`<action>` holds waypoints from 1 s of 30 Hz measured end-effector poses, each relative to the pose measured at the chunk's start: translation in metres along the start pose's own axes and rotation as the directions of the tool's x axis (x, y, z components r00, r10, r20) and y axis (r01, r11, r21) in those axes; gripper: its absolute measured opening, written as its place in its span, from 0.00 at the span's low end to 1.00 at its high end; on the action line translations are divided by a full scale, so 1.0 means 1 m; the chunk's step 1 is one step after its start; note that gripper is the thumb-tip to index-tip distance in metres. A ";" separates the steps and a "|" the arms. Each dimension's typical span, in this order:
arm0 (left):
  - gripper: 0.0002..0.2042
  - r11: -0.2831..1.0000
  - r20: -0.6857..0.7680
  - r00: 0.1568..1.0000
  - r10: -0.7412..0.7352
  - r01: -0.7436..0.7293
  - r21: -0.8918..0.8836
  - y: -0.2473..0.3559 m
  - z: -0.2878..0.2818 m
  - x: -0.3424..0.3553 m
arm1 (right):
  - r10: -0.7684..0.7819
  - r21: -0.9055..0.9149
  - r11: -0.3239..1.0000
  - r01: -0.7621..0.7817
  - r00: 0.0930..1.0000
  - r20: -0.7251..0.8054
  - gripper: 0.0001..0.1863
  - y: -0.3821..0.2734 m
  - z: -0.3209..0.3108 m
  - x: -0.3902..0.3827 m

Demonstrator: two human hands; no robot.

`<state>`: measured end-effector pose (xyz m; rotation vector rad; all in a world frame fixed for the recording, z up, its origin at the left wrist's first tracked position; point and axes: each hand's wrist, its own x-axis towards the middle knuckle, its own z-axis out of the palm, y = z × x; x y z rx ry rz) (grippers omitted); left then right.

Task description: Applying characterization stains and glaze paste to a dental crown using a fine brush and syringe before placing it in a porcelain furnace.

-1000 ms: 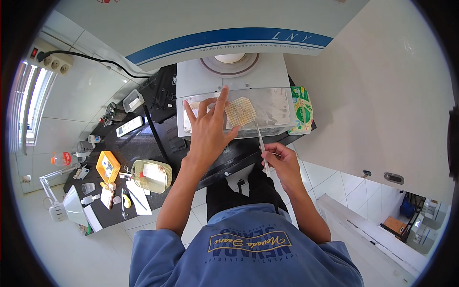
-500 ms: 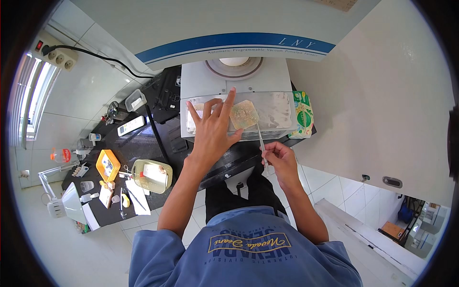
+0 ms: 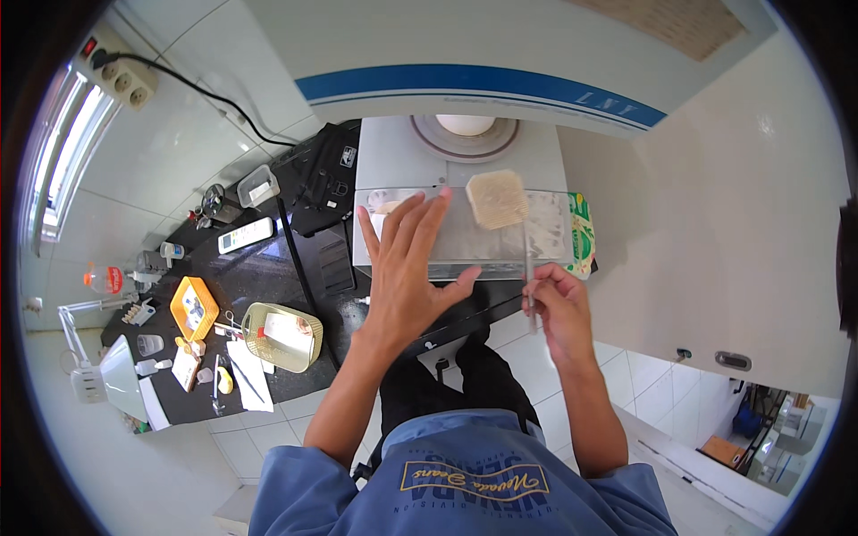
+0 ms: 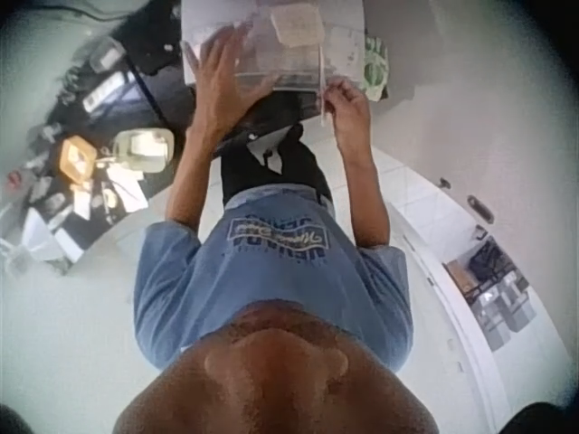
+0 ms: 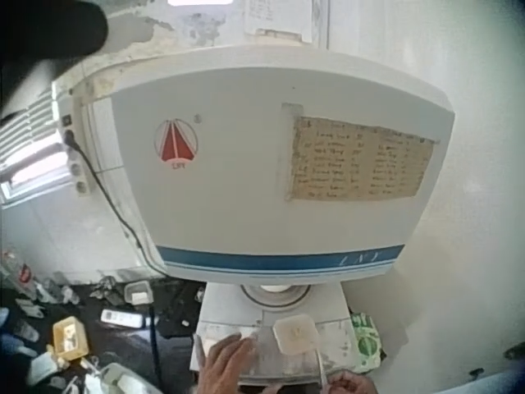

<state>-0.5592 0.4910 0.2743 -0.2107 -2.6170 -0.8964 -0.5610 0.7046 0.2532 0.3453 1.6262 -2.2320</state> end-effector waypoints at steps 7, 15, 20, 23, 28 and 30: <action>0.23 0.993 -0.193 0.981 0.000 -0.024 -0.117 -0.006 0.002 -0.029 | -0.107 -0.061 0.992 0.108 0.994 0.005 0.03 -0.035 0.009 0.025; 0.18 0.974 -0.270 0.960 0.077 -0.130 -0.184 -0.021 0.015 -0.008 | -0.193 -0.144 0.969 0.200 0.980 0.057 0.09 -0.056 0.024 0.068; 0.22 0.973 -0.230 0.970 0.079 -0.125 -0.193 -0.024 0.022 0.022 | -0.235 -0.132 0.961 0.242 0.970 0.067 0.12 -0.066 0.035 0.092; 0.25 0.989 -0.206 0.975 0.086 -0.109 -0.103 -0.025 0.021 0.039 | -0.232 -0.144 0.961 0.236 0.972 0.044 0.12 -0.069 0.044 0.104; 0.28 0.996 -0.172 0.982 0.074 -0.080 -0.027 -0.026 0.025 0.062 | -0.208 -0.184 0.958 0.220 0.975 0.085 0.11 -0.075 0.052 0.116; 0.29 0.993 -0.142 0.984 0.106 -0.097 0.068 -0.026 0.030 0.070 | -0.207 -0.205 0.955 0.217 0.976 0.067 0.11 -0.078 0.052 0.119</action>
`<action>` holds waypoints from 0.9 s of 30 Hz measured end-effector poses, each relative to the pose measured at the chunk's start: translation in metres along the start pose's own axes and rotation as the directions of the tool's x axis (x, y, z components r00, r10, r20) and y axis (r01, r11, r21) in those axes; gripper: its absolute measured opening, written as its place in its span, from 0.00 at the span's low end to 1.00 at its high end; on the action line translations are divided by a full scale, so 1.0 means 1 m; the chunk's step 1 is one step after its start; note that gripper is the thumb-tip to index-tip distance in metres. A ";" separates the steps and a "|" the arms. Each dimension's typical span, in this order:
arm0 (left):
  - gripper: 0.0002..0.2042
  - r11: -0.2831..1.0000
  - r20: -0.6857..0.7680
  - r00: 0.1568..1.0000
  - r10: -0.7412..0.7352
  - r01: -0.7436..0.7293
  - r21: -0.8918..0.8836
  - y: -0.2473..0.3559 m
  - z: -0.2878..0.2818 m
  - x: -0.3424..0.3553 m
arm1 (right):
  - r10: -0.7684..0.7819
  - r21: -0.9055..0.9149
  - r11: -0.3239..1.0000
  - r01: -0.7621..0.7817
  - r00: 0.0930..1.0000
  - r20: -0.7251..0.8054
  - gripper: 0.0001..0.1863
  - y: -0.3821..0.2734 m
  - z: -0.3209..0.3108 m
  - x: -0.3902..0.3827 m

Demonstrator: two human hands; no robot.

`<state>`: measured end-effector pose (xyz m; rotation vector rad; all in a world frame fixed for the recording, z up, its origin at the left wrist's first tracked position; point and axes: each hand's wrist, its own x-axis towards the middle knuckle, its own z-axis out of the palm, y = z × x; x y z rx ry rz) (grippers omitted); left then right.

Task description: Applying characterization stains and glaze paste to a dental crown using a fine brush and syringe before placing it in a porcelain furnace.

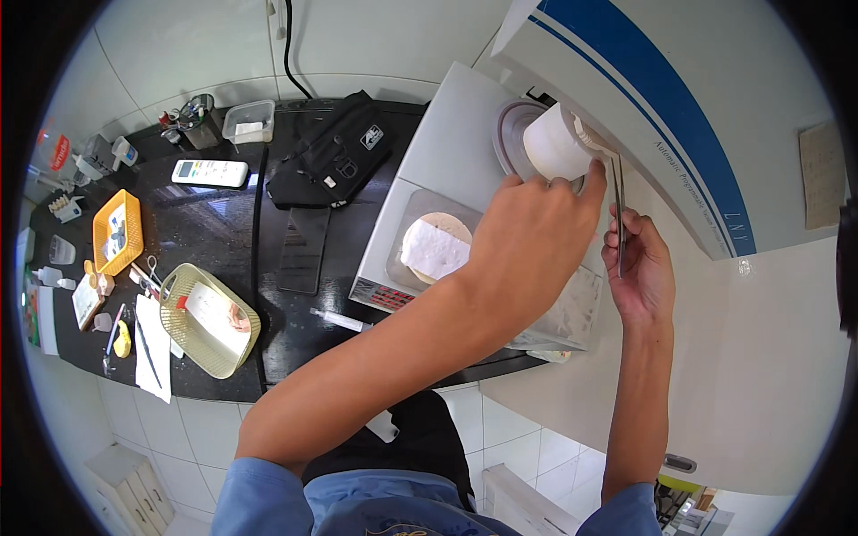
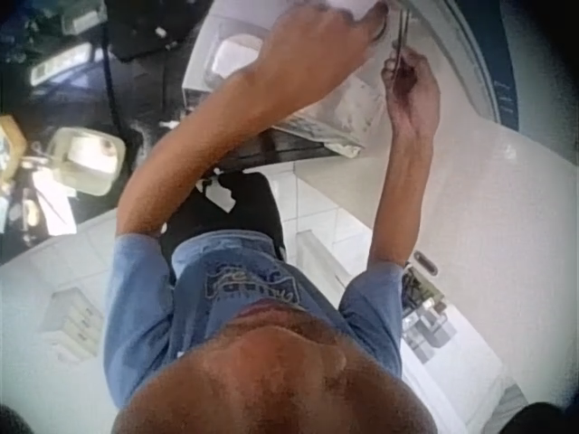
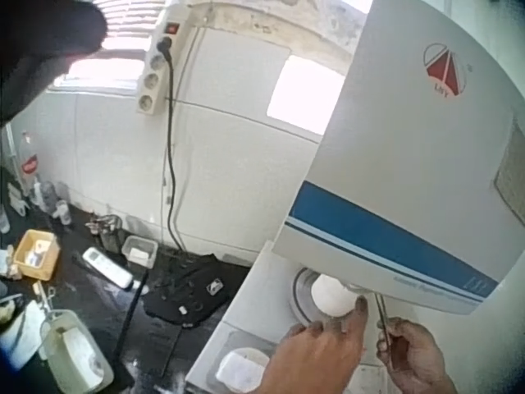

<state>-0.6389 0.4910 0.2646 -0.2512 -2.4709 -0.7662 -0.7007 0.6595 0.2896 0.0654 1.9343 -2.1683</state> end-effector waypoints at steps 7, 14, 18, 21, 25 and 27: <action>0.30 1.000 0.005 1.000 0.006 -0.006 -0.014 0.003 0.012 0.010 | 0.012 -0.022 1.000 -0.011 1.000 0.009 0.11 -0.001 0.000 0.002; 0.35 0.998 0.088 0.996 -0.004 -0.002 0.068 0.007 0.014 0.015 | 0.016 -0.077 0.997 -0.014 1.000 0.017 0.11 -0.002 -0.001 0.006; 0.37 0.995 0.118 0.993 -0.015 0.003 0.102 0.009 0.016 0.016 | 0.009 -0.085 0.996 -0.005 0.999 0.042 0.11 -0.004 -0.004 0.007; 0.38 0.990 0.082 0.997 0.004 -0.015 0.137 0.009 0.019 0.019 | 0.018 -0.083 0.996 -0.012 0.997 0.070 0.11 -0.005 -0.004 0.007; 0.38 0.989 0.063 0.998 -0.026 0.017 0.145 0.007 0.021 0.024 | 0.017 -0.116 0.993 -0.012 0.999 0.047 0.11 -0.007 -0.003 0.006; 0.38 0.987 0.095 0.995 -0.035 0.020 0.160 0.005 0.020 0.024 | 0.021 -0.122 0.992 -0.015 0.999 0.048 0.11 -0.009 -0.003 0.006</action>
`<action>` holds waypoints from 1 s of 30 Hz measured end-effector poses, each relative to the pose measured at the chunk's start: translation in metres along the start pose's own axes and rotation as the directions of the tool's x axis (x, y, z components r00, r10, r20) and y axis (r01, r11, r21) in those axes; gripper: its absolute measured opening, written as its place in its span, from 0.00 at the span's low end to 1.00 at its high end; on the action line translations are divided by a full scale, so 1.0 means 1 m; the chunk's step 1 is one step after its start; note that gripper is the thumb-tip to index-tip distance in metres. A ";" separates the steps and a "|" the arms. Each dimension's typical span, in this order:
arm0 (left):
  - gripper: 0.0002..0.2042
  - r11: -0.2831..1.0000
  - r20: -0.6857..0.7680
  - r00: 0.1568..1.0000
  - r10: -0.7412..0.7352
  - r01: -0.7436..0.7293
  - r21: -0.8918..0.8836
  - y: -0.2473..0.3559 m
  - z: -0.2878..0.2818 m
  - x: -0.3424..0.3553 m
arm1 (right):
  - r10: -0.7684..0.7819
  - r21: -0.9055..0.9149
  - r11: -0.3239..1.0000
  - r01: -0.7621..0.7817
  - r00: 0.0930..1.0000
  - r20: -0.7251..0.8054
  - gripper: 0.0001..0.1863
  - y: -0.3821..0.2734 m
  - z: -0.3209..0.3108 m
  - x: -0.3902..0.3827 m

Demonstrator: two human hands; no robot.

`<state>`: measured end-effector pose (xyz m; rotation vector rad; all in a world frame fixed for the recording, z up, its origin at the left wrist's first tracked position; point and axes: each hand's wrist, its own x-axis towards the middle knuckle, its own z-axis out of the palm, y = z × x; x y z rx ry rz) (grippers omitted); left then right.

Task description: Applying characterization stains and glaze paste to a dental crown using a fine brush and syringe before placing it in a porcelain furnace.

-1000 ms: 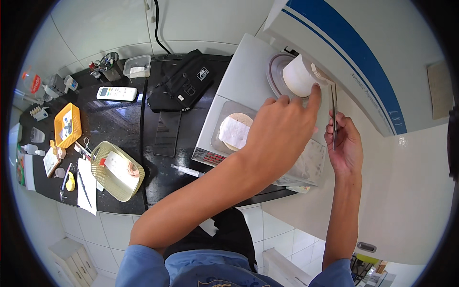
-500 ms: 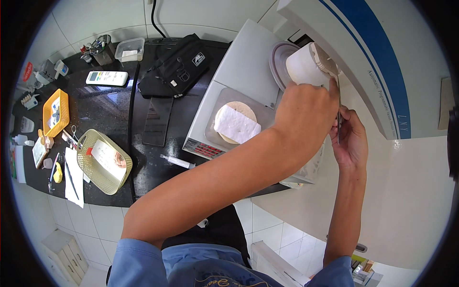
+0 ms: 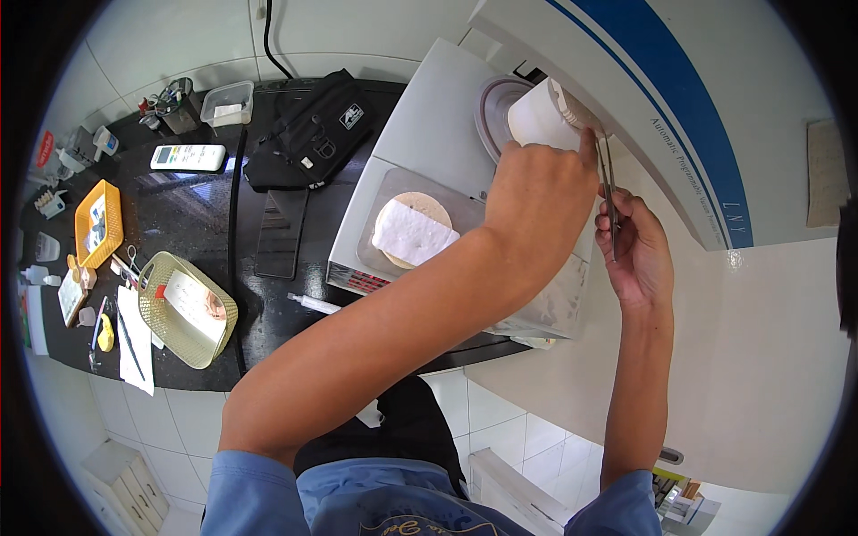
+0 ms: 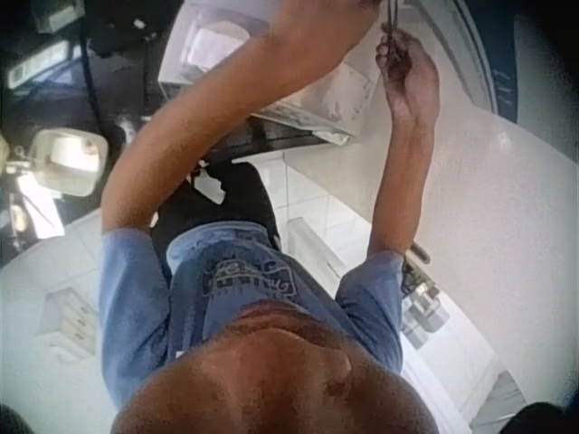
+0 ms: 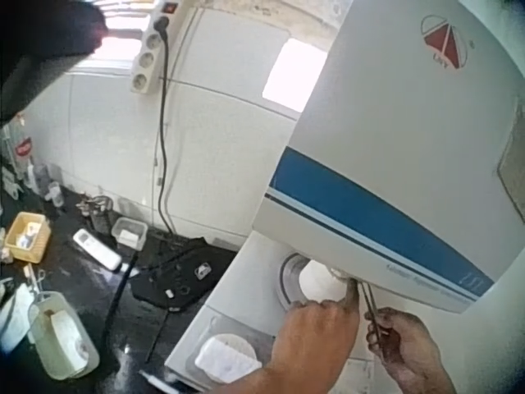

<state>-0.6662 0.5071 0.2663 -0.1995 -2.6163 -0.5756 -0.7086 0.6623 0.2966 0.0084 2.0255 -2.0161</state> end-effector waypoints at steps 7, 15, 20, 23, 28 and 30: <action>0.37 1.000 -0.010 1.000 0.001 -0.001 0.021 0.000 -0.001 0.001 | 0.026 -0.017 0.999 -0.027 0.999 -0.025 0.11 -0.002 -0.002 -0.006; 0.36 0.999 0.045 0.999 -0.011 0.009 0.037 0.001 -0.006 0.003 | 0.027 -0.018 0.999 -0.027 0.999 -0.019 0.12 -0.005 -0.010 -0.021; 0.32 0.998 -0.030 1.000 0.010 -0.008 0.061 0.008 -0.016 -0.013 | -0.077 -0.066 0.995 0.076 0.997 -0.009 0.11 0.007 -0.029 -0.054; 0.26 0.990 0.047 0.998 0.052 -0.045 -0.135 0.024 -0.031 -0.064 | -0.103 -0.126 0.988 0.091 0.991 -0.091 0.11 0.038 -0.042 -0.102; 0.17 0.835 0.618 0.779 0.103 0.270 -0.479 0.044 -0.018 -0.197 | 0.026 -0.272 0.954 -0.125 0.940 -0.341 0.13 0.104 -0.045 -0.174; 0.18 0.708 0.726 0.670 0.155 0.437 -0.555 0.041 0.047 -0.266 | 0.028 -0.200 0.976 -0.091 0.954 -0.297 0.09 0.143 -0.036 -0.186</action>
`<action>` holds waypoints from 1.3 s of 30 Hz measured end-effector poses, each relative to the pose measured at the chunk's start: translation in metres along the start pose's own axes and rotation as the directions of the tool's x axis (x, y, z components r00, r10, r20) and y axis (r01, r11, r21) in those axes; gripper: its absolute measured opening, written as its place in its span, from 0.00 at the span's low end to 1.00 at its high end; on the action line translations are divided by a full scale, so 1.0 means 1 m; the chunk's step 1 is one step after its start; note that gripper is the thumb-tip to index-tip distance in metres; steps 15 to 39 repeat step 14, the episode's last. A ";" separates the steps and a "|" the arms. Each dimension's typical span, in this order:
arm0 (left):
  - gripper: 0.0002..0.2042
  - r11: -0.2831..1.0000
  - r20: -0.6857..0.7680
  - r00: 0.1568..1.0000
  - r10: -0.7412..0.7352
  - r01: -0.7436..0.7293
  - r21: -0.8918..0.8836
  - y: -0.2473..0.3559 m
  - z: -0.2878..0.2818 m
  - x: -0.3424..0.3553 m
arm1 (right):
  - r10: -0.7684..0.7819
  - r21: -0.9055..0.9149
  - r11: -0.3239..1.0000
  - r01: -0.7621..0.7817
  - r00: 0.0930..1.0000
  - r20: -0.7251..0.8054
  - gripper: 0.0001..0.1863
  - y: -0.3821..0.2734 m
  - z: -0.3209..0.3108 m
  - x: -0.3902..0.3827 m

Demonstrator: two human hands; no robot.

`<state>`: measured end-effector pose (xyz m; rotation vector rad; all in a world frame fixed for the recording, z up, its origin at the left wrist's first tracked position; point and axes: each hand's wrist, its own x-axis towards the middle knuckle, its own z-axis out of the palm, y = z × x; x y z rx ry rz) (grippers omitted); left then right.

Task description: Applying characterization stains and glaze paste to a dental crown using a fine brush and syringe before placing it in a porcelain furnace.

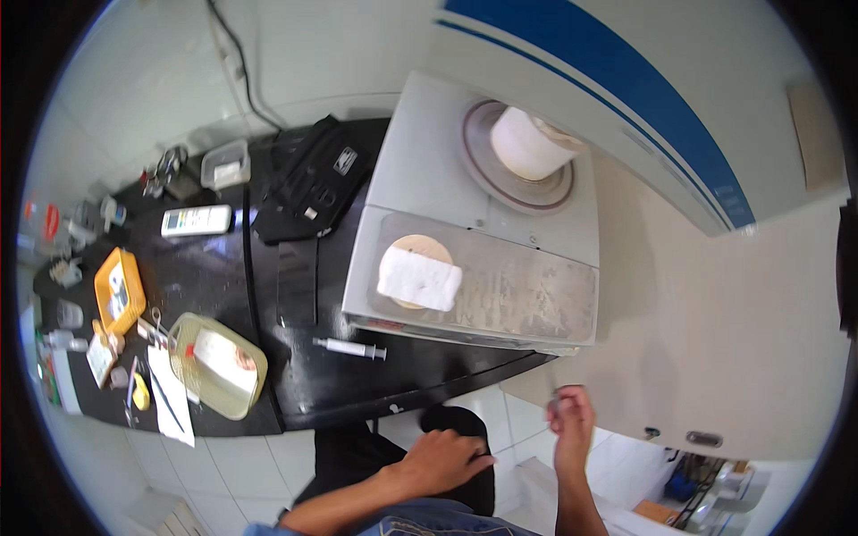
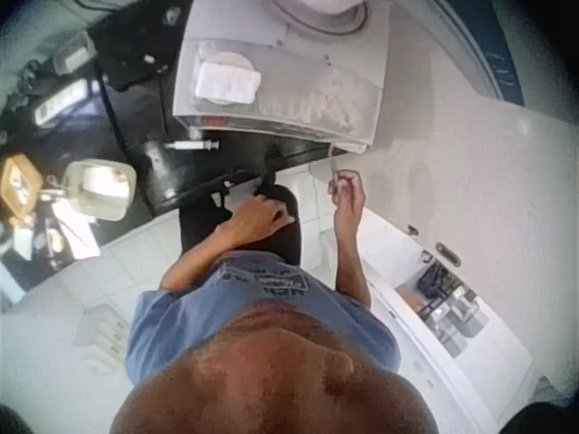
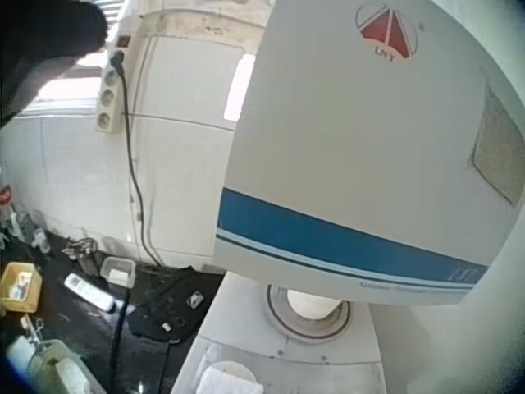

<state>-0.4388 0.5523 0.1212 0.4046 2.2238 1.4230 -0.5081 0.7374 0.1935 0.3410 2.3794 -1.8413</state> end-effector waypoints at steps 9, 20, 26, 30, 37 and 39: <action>0.38 0.813 0.415 0.726 -0.549 0.348 0.466 -0.310 0.285 -0.028 | -0.510 -0.182 0.756 0.628 0.740 0.438 0.08 0.110 0.098 0.055; 0.57 0.795 0.634 0.547 -0.547 0.101 0.599 -0.353 0.339 -0.021 | -0.679 -0.217 0.582 0.784 0.615 0.400 0.10 0.140 0.110 0.070; 0.57 0.795 0.634 0.547 -0.547 0.101 0.599 -0.353 0.339 -0.021 | -0.679 -0.217 0.582 0.784 0.615 0.400 0.10 0.140 0.110 0.070; 0.57 0.795 0.634 0.547 -0.547 0.101 0.599 -0.353 0.339 -0.021 | -0.679 -0.217 0.582 0.784 0.615 0.400 0.10 0.140 0.110 0.070; 0.57 0.795 0.634 0.547 -0.547 0.101 0.599 -0.353 0.339 -0.021 | -0.679 -0.217 0.582 0.784 0.615 0.400 0.10 0.140 0.110 0.070; 0.57 0.795 0.634 0.547 -0.547 0.101 0.599 -0.353 0.339 -0.021 | -0.679 -0.217 0.582 0.784 0.615 0.400 0.10 0.140 0.110 0.070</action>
